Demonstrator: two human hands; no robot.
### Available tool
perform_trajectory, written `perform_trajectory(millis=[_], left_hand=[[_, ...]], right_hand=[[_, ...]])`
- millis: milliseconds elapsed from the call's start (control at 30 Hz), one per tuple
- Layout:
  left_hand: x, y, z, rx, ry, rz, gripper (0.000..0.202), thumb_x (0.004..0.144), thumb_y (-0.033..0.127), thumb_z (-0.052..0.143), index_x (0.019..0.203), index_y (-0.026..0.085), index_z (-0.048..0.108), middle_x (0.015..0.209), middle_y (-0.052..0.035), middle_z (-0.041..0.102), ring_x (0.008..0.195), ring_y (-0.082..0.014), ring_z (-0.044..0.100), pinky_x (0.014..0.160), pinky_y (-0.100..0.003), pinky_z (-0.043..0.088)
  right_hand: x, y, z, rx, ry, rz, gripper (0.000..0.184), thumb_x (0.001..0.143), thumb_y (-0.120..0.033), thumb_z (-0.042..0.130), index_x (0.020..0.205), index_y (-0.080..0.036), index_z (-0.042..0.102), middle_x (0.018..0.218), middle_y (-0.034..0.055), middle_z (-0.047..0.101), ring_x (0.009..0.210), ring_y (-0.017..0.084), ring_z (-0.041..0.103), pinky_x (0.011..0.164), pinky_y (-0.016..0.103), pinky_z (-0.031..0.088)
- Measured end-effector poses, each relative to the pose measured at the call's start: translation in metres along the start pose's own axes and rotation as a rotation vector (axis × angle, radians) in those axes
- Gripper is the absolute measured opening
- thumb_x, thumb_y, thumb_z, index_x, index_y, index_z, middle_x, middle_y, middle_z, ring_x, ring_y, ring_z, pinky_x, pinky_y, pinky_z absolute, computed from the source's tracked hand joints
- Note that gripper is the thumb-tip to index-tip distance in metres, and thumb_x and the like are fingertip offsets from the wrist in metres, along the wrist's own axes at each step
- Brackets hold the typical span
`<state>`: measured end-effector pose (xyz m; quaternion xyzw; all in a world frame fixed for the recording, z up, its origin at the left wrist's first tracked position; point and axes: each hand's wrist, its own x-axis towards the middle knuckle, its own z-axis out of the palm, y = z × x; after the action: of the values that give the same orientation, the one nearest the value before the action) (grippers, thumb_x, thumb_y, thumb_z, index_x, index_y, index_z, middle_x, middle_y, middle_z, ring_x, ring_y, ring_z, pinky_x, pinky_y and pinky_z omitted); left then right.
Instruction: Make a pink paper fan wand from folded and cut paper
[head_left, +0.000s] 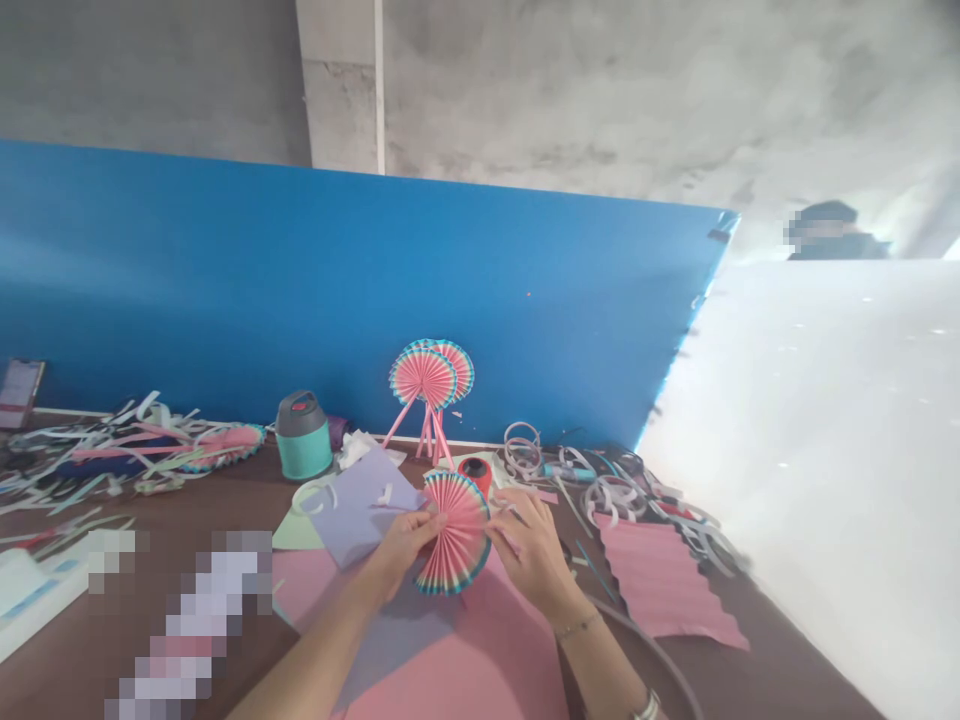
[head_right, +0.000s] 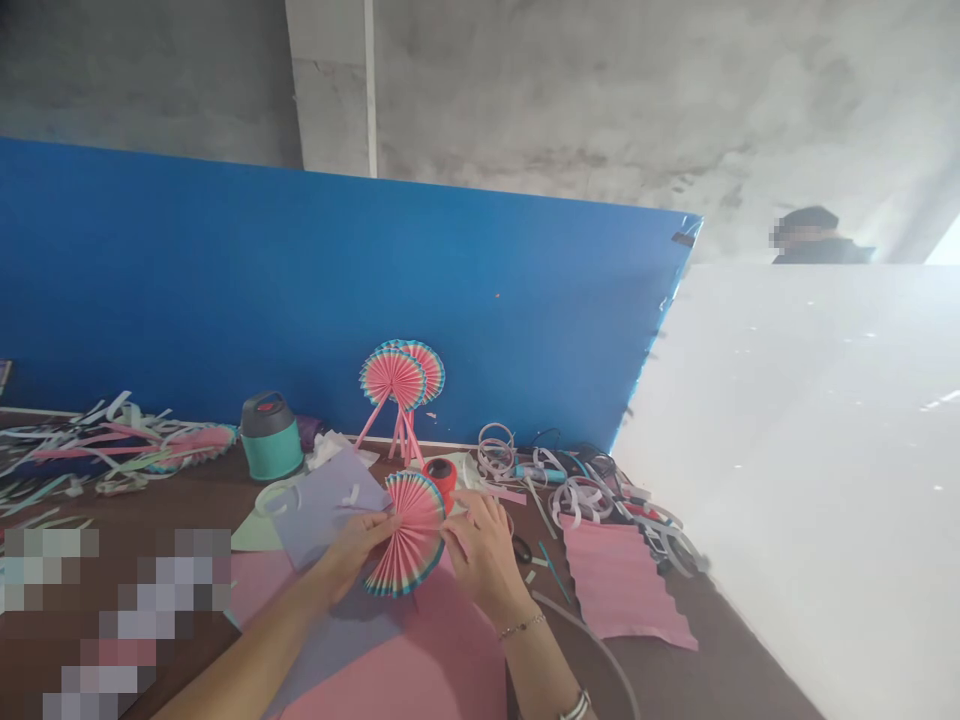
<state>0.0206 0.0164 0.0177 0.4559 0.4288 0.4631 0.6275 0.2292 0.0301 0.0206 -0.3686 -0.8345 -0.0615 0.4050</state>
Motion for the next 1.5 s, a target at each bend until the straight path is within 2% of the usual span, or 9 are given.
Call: perform_trajectory(millis=[167,367,567,767,967,1067,1200,1400,1500], left_hand=[[0.000,-0.001,0.000,0.016,-0.005,0.019,0.045,0.068,0.058,0.070,0.075,0.014,0.072,0.077,-0.0093,0.074,0.077,-0.0229,0.066,0.080,-0.034,0.046],[0.004,-0.006,0.002,-0.012,0.024,0.031,0.049,0.064,0.061,0.072,0.079,0.014,0.072,0.080,-0.0096,0.074,0.078,-0.0241,0.066,0.080,-0.035,0.046],[0.002,-0.005,0.006,-0.029,0.013,0.060,0.051,0.066,0.056,0.073,0.094,0.014,0.070,0.095,-0.0109,0.074,0.087,-0.0246,0.067,0.082,-0.034,0.047],[0.002,-0.005,0.004,-0.050,-0.176,0.123,0.052,0.064,0.039,0.081,0.110,0.019,0.067,0.117,-0.0113,0.068,0.106,-0.0264,0.063,0.093,-0.036,0.045],[0.011,-0.013,-0.004,0.028,-0.005,0.066,0.054,0.055,0.044,0.083,0.099,0.016,0.071,0.100,-0.0103,0.073,0.092,-0.0261,0.065,0.083,-0.035,0.046],[0.010,-0.009,-0.004,0.050,0.005,0.101,0.052,0.061,0.049,0.078,0.100,0.016,0.071,0.096,-0.0093,0.072,0.085,-0.0222,0.064,0.079,-0.033,0.046],[0.006,-0.003,-0.003,0.002,0.087,0.181,0.051,0.074,0.054,0.066,0.109,0.016,0.066,0.096,-0.0078,0.069,0.078,-0.0170,0.059,0.073,-0.030,0.046],[0.010,-0.005,-0.005,-0.044,0.227,0.210,0.040,0.072,0.055,0.067,0.074,0.016,0.064,0.073,-0.0021,0.064,0.065,-0.0121,0.055,0.063,-0.024,0.044],[0.014,-0.008,-0.008,-0.066,0.255,0.183,0.039,0.068,0.054,0.071,0.073,0.016,0.065,0.066,-0.0001,0.063,0.062,-0.0109,0.055,0.062,-0.022,0.044]], right_hand=[[-0.001,0.000,0.003,0.039,0.007,0.012,0.024,0.092,-0.017,0.044,0.084,-0.022,0.066,0.108,0.0084,0.060,0.101,0.024,0.053,0.083,0.039,0.042],[-0.003,0.001,0.008,0.250,0.056,0.210,0.026,0.092,-0.027,0.047,0.115,-0.023,0.058,0.101,0.0083,0.063,0.093,0.022,0.058,0.082,0.036,0.046],[-0.004,-0.004,0.017,0.427,-0.021,0.251,0.012,0.087,-0.023,0.050,0.091,-0.020,0.061,0.082,0.0035,0.065,0.072,0.017,0.058,0.067,0.028,0.046],[-0.002,-0.004,0.016,0.509,0.066,0.426,0.017,0.085,-0.030,0.053,0.084,-0.018,0.066,0.076,0.0055,0.067,0.069,0.019,0.059,0.063,0.029,0.047],[-0.004,0.002,0.020,0.667,0.130,0.554,0.017,0.086,-0.035,0.053,0.084,-0.019,0.061,0.073,0.0014,0.059,0.063,0.016,0.052,0.058,0.026,0.043],[-0.003,0.001,0.019,0.773,0.173,0.620,0.021,0.085,-0.041,0.053,0.082,-0.020,0.058,0.070,-0.0006,0.053,0.060,0.014,0.047,0.053,0.025,0.040],[0.000,-0.002,0.015,0.869,0.123,0.646,0.023,0.081,-0.043,0.058,0.079,-0.021,0.058,0.068,-0.0015,0.050,0.058,0.013,0.044,0.051,0.024,0.038],[-0.001,-0.003,0.016,0.868,0.027,0.580,0.016,0.077,-0.036,0.061,0.076,-0.020,0.062,0.073,0.0013,0.058,0.065,0.015,0.050,0.059,0.025,0.042],[-0.003,-0.001,0.017,0.821,0.080,0.598,0.015,0.078,-0.034,0.060,0.077,-0.019,0.063,0.075,0.0014,0.059,0.065,0.015,0.051,0.059,0.025,0.041]])
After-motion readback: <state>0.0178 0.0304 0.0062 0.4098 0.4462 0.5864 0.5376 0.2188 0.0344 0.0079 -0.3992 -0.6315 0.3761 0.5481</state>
